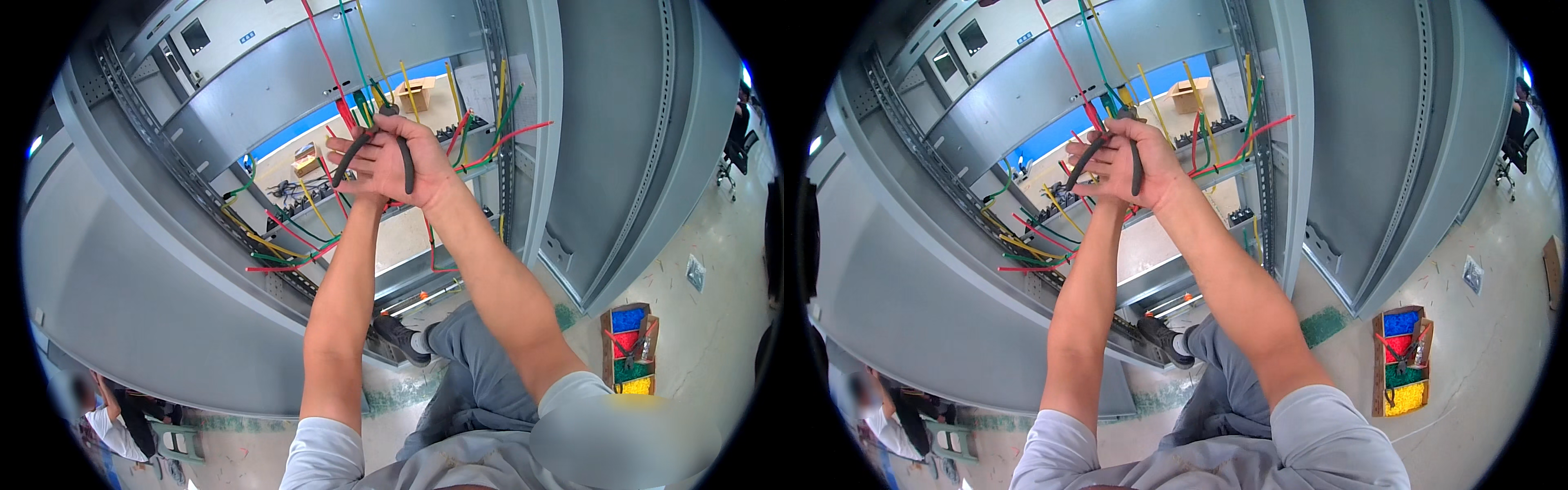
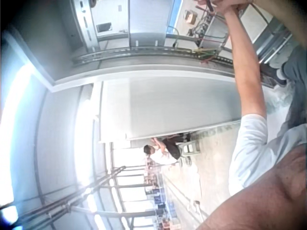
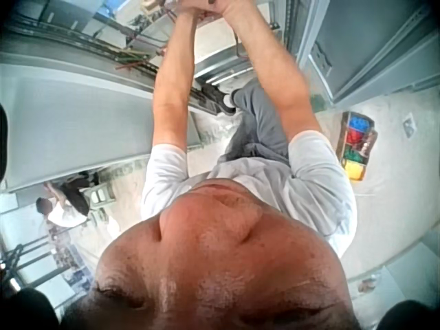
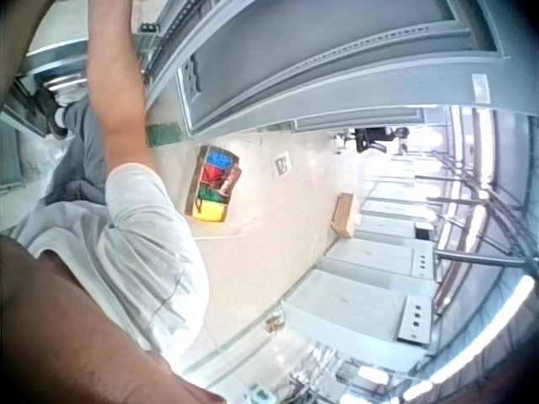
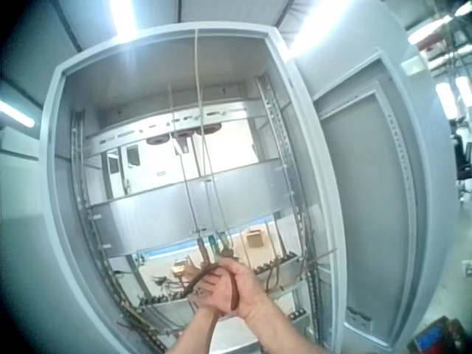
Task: The person installs and organizes colored wires inside an open electrical cabinet. They use pliers to strip wire ends and connect them to terminal blocks, arranging the wires along the cabinet's interior.
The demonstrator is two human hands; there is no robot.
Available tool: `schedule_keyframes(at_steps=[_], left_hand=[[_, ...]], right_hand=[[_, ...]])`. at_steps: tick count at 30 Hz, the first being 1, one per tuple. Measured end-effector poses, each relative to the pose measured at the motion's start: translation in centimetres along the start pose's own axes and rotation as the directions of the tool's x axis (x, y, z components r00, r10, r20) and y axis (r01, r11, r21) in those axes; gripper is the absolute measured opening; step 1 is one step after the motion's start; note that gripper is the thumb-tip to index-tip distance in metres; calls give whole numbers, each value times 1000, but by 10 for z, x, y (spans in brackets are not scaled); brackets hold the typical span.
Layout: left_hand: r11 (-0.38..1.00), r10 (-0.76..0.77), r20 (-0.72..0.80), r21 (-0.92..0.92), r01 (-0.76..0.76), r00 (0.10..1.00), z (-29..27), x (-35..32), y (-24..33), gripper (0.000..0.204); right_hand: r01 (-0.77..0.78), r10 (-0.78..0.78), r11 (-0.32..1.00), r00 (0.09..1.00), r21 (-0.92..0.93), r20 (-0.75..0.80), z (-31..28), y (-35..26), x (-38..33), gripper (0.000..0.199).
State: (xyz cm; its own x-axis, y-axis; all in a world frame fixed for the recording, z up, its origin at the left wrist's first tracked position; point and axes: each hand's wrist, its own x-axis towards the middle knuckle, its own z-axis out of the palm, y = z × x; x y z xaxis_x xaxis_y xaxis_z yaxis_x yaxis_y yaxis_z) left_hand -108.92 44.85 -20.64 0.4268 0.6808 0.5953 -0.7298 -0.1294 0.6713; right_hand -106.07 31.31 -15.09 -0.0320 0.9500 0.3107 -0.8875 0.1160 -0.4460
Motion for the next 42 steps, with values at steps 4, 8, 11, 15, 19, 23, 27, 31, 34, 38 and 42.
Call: schedule_keyframes(at_steps=[4,8,11,15,19,23,27,31,34,38,42], left_hand=[[999,19,-2,44,-18,1000,4,-1,-1,44],[989,37,-2,146,-37,999,3,-2,-2,45],[901,180,-22,404,-156,983,0,-7,-1,46],[639,320,82,717,-279,944,17,-34,6,46],[485,253,156,834,-265,955,41,-40,9,45],[561,229,106,798,-220,968,55,-25,6,48],[800,72,68,592,-98,995,42,-2,-8,43],[937,-159,163,334,98,974,38,8,-10,42],[948,-168,160,296,116,973,33,6,-11,42],[968,-186,197,203,146,963,24,7,-12,43],[993,-116,234,39,110,965,35,-5,-8,45]], right_hand=[[118,-119,990,993,80,9,-9,10,15,20],[35,-46,996,990,79,137,-19,4,23,29],[76,-65,994,990,-80,128,25,17,-15,31],[-42,75,978,985,-206,156,-40,32,-117,21],[83,-6,984,897,155,-443,-146,49,-216,27],[354,-173,933,592,60,-787,-153,84,-256,32],[-163,5,964,799,-209,-601,-154,94,-280,35],[-391,187,802,882,-451,-433,-135,64,-242,43],[-279,213,896,953,-345,-215,-90,35,-185,49],[-150,167,977,980,-151,106,-47,2,-93,37],[-88,97,994,980,-57,171,-28,-10,-24,30]])
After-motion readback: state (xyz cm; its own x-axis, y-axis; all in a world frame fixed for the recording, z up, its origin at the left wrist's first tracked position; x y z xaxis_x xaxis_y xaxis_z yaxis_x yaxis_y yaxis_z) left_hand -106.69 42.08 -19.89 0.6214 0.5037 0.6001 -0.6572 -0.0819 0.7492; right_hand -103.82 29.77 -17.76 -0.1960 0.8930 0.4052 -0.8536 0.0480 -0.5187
